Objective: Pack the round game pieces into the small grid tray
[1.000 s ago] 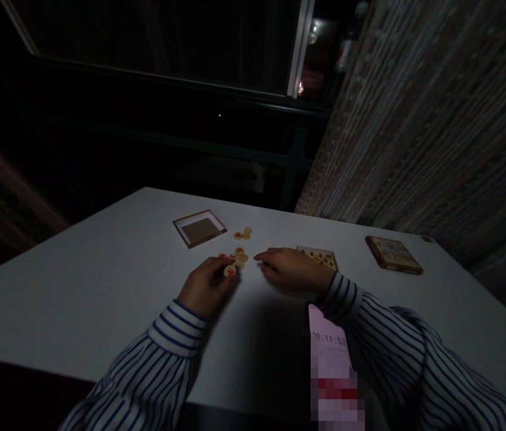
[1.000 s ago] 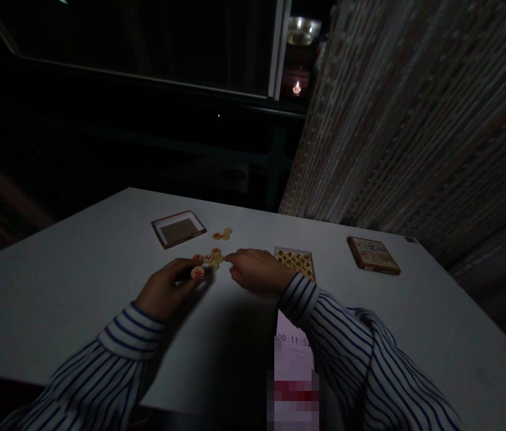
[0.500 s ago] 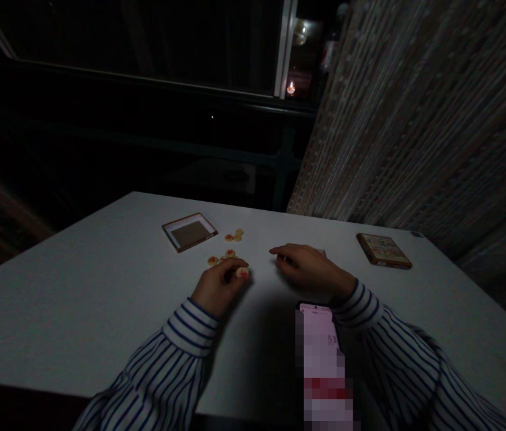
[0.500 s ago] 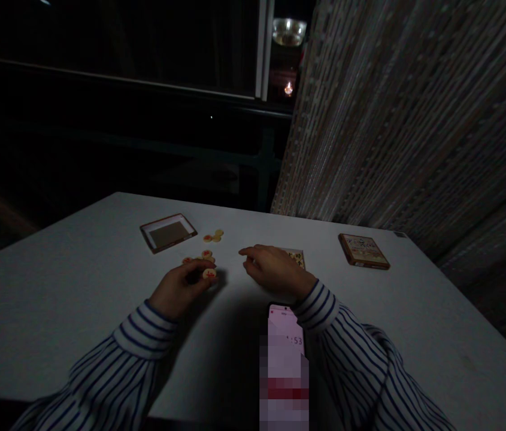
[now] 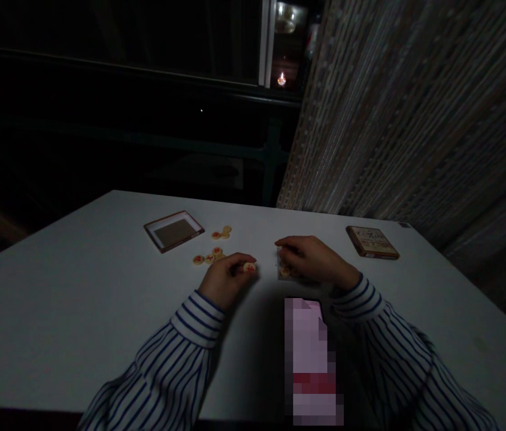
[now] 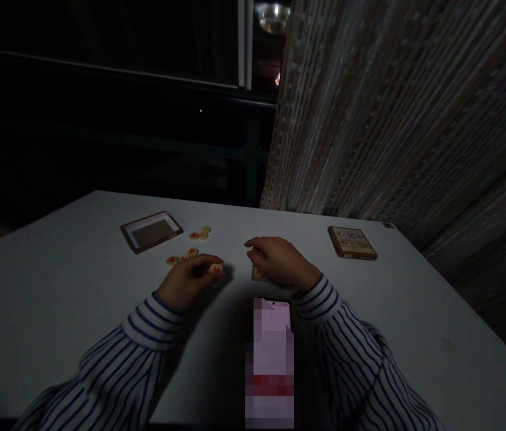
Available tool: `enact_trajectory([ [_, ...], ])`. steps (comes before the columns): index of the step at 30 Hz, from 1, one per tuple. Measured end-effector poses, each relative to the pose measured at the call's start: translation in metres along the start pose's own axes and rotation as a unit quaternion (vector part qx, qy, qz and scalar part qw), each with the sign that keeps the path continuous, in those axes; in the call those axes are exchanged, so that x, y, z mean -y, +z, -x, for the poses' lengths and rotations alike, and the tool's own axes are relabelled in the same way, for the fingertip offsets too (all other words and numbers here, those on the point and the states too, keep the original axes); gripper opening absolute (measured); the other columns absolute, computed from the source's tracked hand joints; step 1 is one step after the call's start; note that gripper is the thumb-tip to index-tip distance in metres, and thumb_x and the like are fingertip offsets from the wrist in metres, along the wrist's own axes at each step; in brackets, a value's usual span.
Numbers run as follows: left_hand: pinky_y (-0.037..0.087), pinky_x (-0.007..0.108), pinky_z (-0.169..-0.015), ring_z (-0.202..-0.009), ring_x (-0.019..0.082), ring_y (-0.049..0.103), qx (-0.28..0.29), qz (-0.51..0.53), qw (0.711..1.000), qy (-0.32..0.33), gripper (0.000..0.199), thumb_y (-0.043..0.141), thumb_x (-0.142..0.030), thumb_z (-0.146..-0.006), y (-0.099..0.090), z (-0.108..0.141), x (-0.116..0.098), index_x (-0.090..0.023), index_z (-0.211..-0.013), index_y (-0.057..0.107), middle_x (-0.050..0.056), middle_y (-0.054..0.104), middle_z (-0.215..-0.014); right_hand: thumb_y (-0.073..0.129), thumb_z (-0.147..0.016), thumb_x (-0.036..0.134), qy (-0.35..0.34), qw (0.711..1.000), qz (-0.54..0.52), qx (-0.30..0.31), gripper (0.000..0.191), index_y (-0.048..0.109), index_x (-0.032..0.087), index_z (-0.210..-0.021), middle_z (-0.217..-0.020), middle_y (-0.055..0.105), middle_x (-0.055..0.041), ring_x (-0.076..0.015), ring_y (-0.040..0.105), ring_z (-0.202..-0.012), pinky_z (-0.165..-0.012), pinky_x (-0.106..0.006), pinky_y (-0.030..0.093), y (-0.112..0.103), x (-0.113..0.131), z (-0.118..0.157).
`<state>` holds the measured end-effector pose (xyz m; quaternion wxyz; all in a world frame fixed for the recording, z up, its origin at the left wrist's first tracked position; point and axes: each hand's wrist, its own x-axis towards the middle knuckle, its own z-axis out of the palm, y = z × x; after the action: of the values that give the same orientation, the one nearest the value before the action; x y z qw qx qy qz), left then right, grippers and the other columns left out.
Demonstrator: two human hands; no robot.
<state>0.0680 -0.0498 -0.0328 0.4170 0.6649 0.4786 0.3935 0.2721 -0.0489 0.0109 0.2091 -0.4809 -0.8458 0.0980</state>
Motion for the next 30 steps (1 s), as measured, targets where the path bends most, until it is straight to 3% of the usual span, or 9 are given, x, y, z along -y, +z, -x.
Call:
enact_trajectory([
  [8, 0.042, 0.023, -0.055, -0.056, 0.011, 0.051, -0.001, 0.029, 1.000, -0.013, 0.024, 0.063, -0.026, -0.059, 0.014, -0.011, -0.010, -0.015, -0.080, 0.064, -0.002, 0.058, -0.059, 0.041, -0.083, 0.027, 0.019, 1.000, 0.003, -0.007, 0.031, 0.059, 0.019, -0.106, -0.102, 0.064, -0.0044, -0.0168, 0.059, -0.092, -0.079, -0.028, 0.044, -0.007, -0.009, 0.003],
  [18, 0.046, 0.026, -0.063, -0.064, 0.014, 0.057, -0.019, 0.026, 0.999, 0.020, 0.025, 0.065, -0.029, -0.059, 0.032, -0.035, -0.025, -0.015, -0.080, 0.066, 0.001, 0.065, -0.067, 0.042, -0.083, 0.030, 0.046, 0.999, 0.015, -0.008, 0.030, 0.059, 0.020, -0.106, -0.100, 0.065, -0.0041, -0.0172, 0.059, -0.090, -0.076, -0.028, 0.044, -0.019, -0.014, 0.005],
  [23, 0.048, 0.029, -0.070, -0.072, 0.016, 0.061, -0.011, 0.075, 0.997, 0.024, 0.027, 0.064, -0.028, -0.061, 0.049, -0.046, -0.015, -0.013, -0.083, 0.066, 0.005, 0.068, -0.077, 0.040, -0.083, 0.030, 0.052, 0.998, 0.029, -0.011, 0.031, 0.059, 0.019, -0.106, -0.099, 0.065, -0.0047, -0.0179, 0.059, -0.089, -0.076, -0.028, 0.044, -0.018, -0.019, 0.006],
  [30, 0.049, 0.032, -0.075, -0.079, 0.018, 0.062, -0.001, 0.103, 0.995, 0.019, 0.027, 0.061, -0.030, -0.066, 0.061, -0.043, 0.006, -0.014, -0.087, 0.066, 0.006, 0.069, -0.084, 0.042, -0.082, 0.030, 0.067, 0.997, 0.028, -0.003, 0.030, 0.059, 0.020, -0.105, -0.099, 0.065, -0.0048, -0.0182, 0.059, -0.089, -0.076, -0.030, 0.044, -0.017, -0.026, 0.005],
])
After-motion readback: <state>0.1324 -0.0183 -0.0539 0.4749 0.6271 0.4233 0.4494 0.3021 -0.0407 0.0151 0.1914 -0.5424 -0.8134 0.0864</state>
